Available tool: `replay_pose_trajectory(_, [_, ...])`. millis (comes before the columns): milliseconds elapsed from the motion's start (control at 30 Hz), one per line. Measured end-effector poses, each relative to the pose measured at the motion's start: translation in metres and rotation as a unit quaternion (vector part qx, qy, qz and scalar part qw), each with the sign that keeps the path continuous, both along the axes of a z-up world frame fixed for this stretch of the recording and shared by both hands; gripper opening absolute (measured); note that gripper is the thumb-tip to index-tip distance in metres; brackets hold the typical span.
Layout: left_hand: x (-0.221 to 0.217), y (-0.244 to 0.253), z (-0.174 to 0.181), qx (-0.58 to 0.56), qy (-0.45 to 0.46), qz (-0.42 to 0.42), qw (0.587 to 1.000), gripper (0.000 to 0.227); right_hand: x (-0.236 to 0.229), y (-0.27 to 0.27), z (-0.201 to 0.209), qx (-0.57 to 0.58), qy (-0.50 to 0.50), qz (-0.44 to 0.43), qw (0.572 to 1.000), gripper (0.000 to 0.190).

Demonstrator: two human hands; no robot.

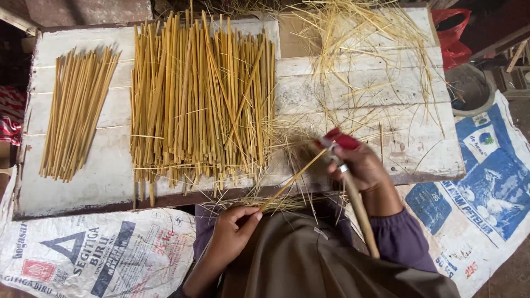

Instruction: Stripping and cleaning long thin sticks using a handheld blade

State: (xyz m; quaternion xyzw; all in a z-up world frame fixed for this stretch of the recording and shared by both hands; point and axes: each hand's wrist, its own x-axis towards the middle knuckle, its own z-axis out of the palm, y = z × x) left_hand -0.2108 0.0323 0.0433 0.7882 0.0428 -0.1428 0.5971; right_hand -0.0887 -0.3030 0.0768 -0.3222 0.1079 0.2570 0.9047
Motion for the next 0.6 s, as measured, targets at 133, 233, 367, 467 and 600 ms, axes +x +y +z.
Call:
replay_pose_trajectory(133, [0.001,-0.002,-0.015,0.015,-0.04,0.02,0.999,0.019,-0.004,0.018,0.013,-0.041,-0.03,-0.075,0.996,0.054])
replay_pose_trajectory(233, [0.008,-0.018,-0.019,0.02,-0.087,0.021,0.996,0.024,-0.041,0.083,-0.01,0.045,0.024,0.066,0.996,0.067])
replay_pose_trajectory(367, [0.009,-0.018,-0.016,0.013,-0.087,0.01,0.996,0.02,-0.044,0.078,-0.041,-0.033,0.041,0.161,0.986,0.034])
replay_pose_trajectory(467, [0.006,-0.004,0.005,0.014,0.01,-0.007,1.0,0.025,-0.012,0.033,-0.009,-0.04,0.011,0.084,0.996,0.038])
replay_pose_trajectory(600, [-0.006,0.007,-0.01,0.044,0.007,0.007,0.999,0.024,0.018,-0.041,-0.024,-0.054,-0.036,-0.076,0.995,0.042])
